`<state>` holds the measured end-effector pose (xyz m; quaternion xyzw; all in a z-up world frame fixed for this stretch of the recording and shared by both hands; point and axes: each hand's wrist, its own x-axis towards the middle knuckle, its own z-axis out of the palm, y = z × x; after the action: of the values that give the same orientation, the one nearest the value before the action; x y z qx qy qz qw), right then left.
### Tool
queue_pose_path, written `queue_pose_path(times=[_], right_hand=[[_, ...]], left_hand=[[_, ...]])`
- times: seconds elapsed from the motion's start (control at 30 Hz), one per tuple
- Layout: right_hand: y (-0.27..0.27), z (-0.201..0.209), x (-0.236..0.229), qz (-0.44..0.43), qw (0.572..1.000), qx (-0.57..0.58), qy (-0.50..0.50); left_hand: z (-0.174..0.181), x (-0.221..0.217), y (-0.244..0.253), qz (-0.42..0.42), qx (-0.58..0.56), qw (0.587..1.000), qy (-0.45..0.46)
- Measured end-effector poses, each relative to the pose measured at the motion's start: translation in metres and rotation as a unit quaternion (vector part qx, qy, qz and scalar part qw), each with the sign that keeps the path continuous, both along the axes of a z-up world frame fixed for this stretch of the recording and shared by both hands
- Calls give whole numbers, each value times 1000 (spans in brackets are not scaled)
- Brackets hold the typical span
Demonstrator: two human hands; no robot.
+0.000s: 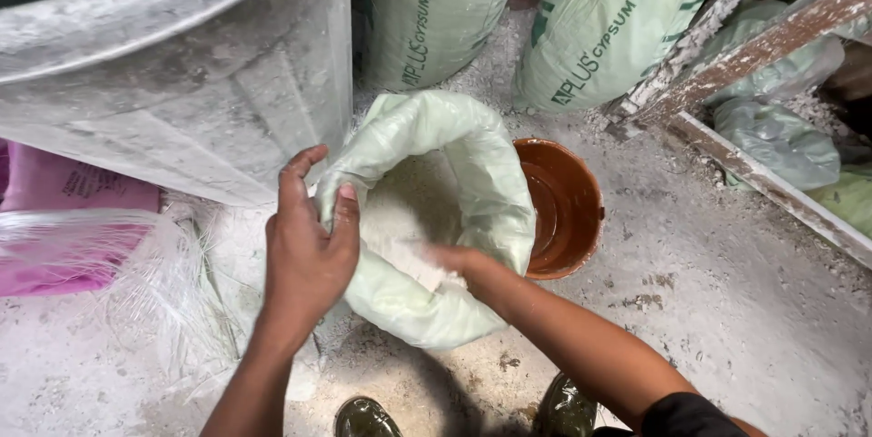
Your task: The person mixes a white powder with water in an orange bucket using a trowel. They then walk to a tap, fill a pink cup with water, and pour it into the bucket. Finally, they scoop more white powder from a large bag into the bucket and continue mixing.
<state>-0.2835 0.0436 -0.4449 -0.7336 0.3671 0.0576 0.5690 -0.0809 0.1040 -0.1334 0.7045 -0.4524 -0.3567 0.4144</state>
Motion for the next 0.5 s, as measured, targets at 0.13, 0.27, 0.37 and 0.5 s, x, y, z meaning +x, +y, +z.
queue_pose_path(times=[0.13, 0.27, 0.37, 0.5], right_hand=[[10, 56, 15, 7, 993, -116, -19], [7, 145, 32, 13, 971, -236, -36], [4, 204, 39, 14, 947, -319, -47], [-18, 233, 13, 2, 900, -434, -42]], left_hand=[[23, 2, 1, -57, 88, 989, -100], [1, -4, 7, -100, 58, 980, -163], [4, -12, 2, -95, 104, 971, -192], [-14, -16, -19, -78, 151, 966, -192]])
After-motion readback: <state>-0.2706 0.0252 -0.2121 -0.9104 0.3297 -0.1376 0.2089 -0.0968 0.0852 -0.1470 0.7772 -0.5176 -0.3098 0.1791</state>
